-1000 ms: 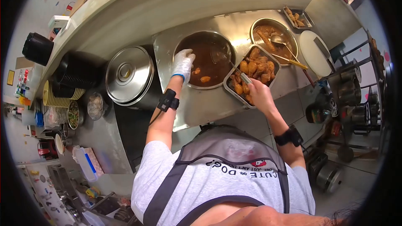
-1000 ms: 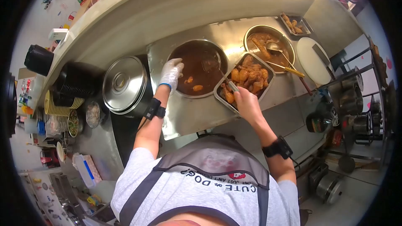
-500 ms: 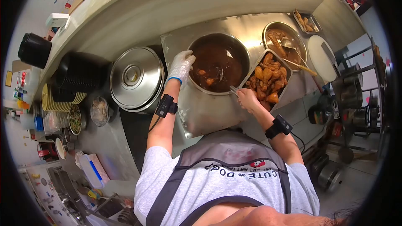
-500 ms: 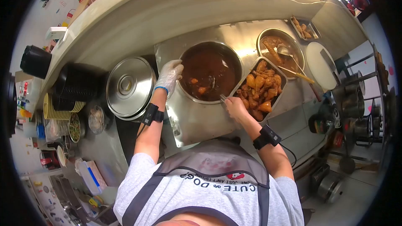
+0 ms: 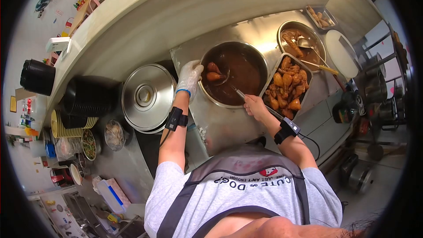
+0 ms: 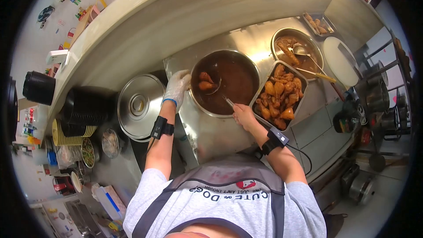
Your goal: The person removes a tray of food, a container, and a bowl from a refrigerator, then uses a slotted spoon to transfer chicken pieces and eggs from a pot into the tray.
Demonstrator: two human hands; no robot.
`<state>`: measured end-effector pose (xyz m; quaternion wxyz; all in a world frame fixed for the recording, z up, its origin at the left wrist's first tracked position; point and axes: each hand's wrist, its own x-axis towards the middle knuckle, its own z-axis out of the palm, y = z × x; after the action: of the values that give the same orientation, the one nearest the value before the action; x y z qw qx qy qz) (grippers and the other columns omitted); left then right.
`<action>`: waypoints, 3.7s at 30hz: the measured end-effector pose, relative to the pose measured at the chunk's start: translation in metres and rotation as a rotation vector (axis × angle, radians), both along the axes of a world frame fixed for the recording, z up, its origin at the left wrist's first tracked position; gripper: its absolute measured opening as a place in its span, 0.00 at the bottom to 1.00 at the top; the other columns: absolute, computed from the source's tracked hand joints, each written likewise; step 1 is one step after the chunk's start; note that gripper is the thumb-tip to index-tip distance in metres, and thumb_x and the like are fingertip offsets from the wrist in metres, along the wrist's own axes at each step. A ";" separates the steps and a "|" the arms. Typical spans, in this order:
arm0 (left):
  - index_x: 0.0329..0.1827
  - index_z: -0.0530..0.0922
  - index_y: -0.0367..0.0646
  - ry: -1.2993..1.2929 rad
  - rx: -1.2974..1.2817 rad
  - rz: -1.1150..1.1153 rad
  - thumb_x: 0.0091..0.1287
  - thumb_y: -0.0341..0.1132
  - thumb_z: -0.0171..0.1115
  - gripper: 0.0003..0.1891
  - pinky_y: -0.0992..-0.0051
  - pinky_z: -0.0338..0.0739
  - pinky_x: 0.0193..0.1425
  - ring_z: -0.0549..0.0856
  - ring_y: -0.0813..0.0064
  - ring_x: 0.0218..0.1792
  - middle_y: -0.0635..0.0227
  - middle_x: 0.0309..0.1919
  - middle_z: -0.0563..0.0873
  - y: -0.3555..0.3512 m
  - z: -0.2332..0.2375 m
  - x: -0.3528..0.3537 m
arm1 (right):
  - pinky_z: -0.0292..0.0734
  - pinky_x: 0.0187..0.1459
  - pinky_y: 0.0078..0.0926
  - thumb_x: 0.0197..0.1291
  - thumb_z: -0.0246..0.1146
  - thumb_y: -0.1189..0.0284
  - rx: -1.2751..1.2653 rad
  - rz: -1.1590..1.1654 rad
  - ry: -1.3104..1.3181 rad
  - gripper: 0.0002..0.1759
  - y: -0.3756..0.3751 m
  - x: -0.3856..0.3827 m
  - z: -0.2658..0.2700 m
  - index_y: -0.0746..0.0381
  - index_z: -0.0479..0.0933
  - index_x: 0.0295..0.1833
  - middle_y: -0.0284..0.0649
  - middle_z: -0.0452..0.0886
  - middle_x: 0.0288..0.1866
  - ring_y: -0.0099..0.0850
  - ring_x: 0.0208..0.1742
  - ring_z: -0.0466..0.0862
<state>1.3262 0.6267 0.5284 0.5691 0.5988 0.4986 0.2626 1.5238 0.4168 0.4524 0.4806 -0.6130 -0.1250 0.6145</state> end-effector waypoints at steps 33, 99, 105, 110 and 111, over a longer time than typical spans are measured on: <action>0.45 0.82 0.40 0.319 0.675 -0.424 0.59 0.33 0.67 0.12 0.67 0.83 0.43 0.86 0.65 0.41 0.58 0.41 0.86 -0.013 -0.086 0.103 | 0.49 0.19 0.16 0.74 0.54 0.65 0.097 -0.113 0.287 0.09 -0.109 0.018 0.053 0.58 0.72 0.42 0.21 0.60 0.22 0.13 0.20 0.55; 0.43 0.83 0.39 1.107 1.353 -0.669 0.51 0.48 0.69 0.23 0.59 0.73 0.41 0.83 0.62 0.41 0.59 0.35 0.84 -0.244 -0.042 0.326 | 0.74 0.29 0.17 0.74 0.56 0.64 -0.133 -0.289 0.143 0.19 -0.335 0.106 -0.023 0.64 0.73 0.63 0.38 0.84 0.42 0.21 0.29 0.78; 0.33 0.85 0.41 0.861 1.275 -0.674 0.57 0.37 0.62 0.09 0.60 0.75 0.35 0.85 0.62 0.34 0.59 0.30 0.85 -0.239 -0.034 0.322 | 0.75 0.31 0.17 0.75 0.55 0.64 -0.145 -0.309 0.142 0.18 -0.335 0.114 -0.021 0.62 0.74 0.63 0.37 0.84 0.43 0.21 0.30 0.78; 0.29 0.86 0.43 0.988 1.215 -0.642 0.56 0.37 0.64 0.08 0.63 0.78 0.32 0.87 0.63 0.30 0.60 0.26 0.87 -0.242 -0.049 0.327 | 0.76 0.33 0.17 0.75 0.55 0.64 -0.113 -0.326 0.098 0.18 -0.332 0.120 -0.010 0.62 0.74 0.62 0.37 0.83 0.43 0.19 0.32 0.78; 0.28 0.86 0.44 1.033 1.375 -0.658 0.55 0.38 0.64 0.08 0.63 0.78 0.32 0.88 0.64 0.31 0.61 0.27 0.87 -0.249 -0.040 0.321 | 0.76 0.33 0.17 0.75 0.55 0.65 -0.091 -0.304 0.115 0.18 -0.333 0.121 -0.011 0.62 0.74 0.62 0.37 0.83 0.43 0.19 0.32 0.78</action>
<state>1.6477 0.3774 0.4884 -0.1594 0.9598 0.2297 0.0259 1.6453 0.0841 0.4417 0.5462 -0.6098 0.0249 0.5737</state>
